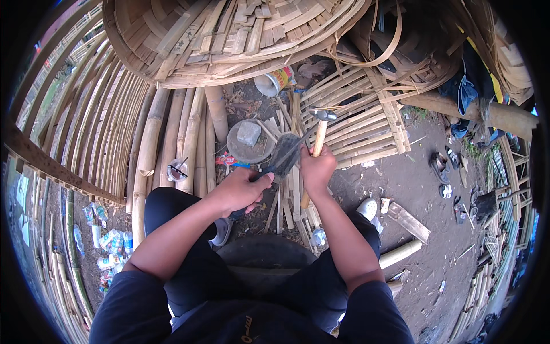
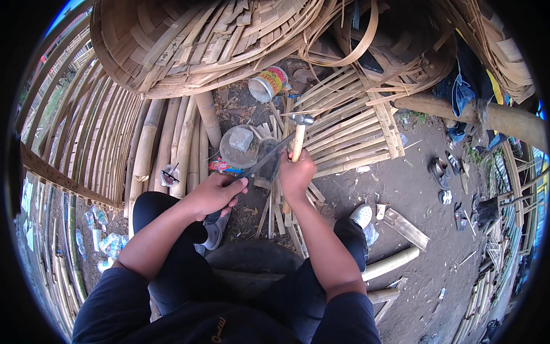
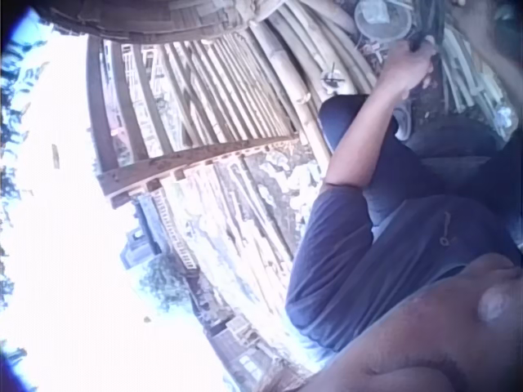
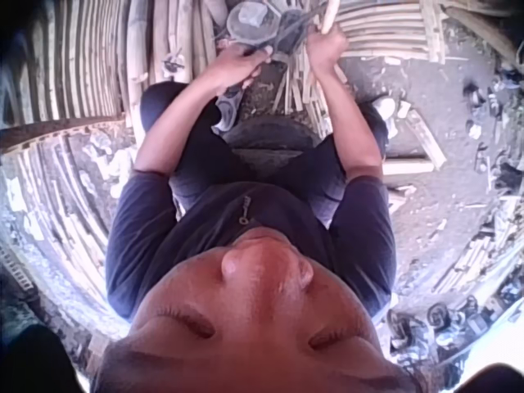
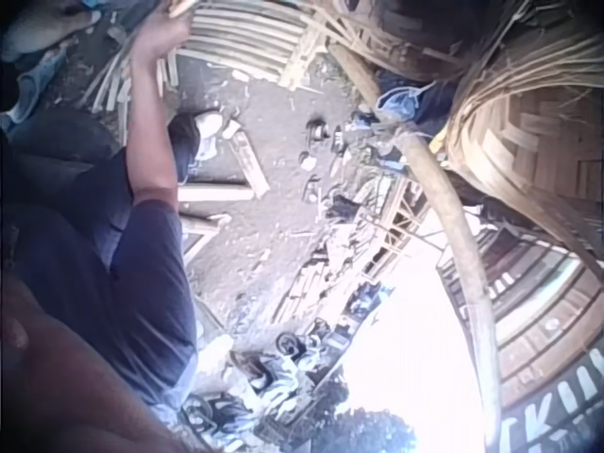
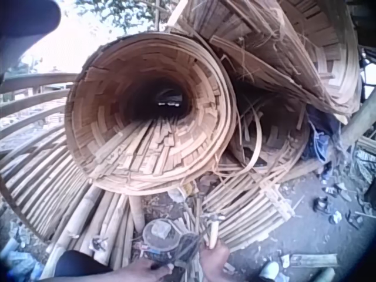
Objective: The person is sitting on the ground and uses a hammer to drive a large blade into the end of a bamboo pole, splitting it into smaller strips.
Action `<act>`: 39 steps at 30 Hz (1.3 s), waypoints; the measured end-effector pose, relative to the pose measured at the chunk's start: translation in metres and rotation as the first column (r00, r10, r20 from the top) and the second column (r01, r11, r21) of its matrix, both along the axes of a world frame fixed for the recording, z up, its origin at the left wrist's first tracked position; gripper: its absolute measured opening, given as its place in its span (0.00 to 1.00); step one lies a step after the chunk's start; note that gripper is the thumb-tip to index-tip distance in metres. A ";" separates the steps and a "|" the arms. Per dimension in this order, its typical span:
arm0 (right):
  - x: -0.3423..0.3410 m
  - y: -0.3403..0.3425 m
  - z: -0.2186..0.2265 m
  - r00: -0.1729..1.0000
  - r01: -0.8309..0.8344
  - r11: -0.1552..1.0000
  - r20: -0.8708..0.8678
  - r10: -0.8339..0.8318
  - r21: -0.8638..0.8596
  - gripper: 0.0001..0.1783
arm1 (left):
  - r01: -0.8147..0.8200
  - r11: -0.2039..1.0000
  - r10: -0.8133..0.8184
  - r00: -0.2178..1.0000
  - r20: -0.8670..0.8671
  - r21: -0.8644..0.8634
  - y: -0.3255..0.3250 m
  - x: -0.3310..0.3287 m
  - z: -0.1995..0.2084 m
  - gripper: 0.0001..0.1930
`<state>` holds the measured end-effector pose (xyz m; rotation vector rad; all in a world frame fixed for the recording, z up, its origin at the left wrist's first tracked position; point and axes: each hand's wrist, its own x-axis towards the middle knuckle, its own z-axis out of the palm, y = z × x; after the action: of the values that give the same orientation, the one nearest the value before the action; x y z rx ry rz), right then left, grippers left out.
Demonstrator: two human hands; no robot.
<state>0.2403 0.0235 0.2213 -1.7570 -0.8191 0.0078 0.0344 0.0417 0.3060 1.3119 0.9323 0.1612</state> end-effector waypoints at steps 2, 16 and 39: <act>-0.003 0.000 0.002 1.000 0.011 1.000 -0.021 -0.011 -0.014 0.14 | 0.020 1.000 -0.020 1.000 -0.022 0.013 0.000 -0.001 0.000 0.22; 0.018 -0.001 -0.014 0.965 -0.214 0.977 -0.152 0.213 0.010 0.16 | -0.040 0.992 0.049 0.996 -0.073 0.117 0.017 -0.005 0.001 0.21; -0.006 0.008 -0.002 0.983 -0.052 0.998 0.177 0.046 0.032 0.14 | -0.059 0.994 0.063 0.997 -0.039 0.095 0.004 -0.007 0.005 0.20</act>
<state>0.2345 0.0312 0.2188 -1.7198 -0.9846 -0.1311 0.0275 0.0457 0.3105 1.3781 1.0108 0.2278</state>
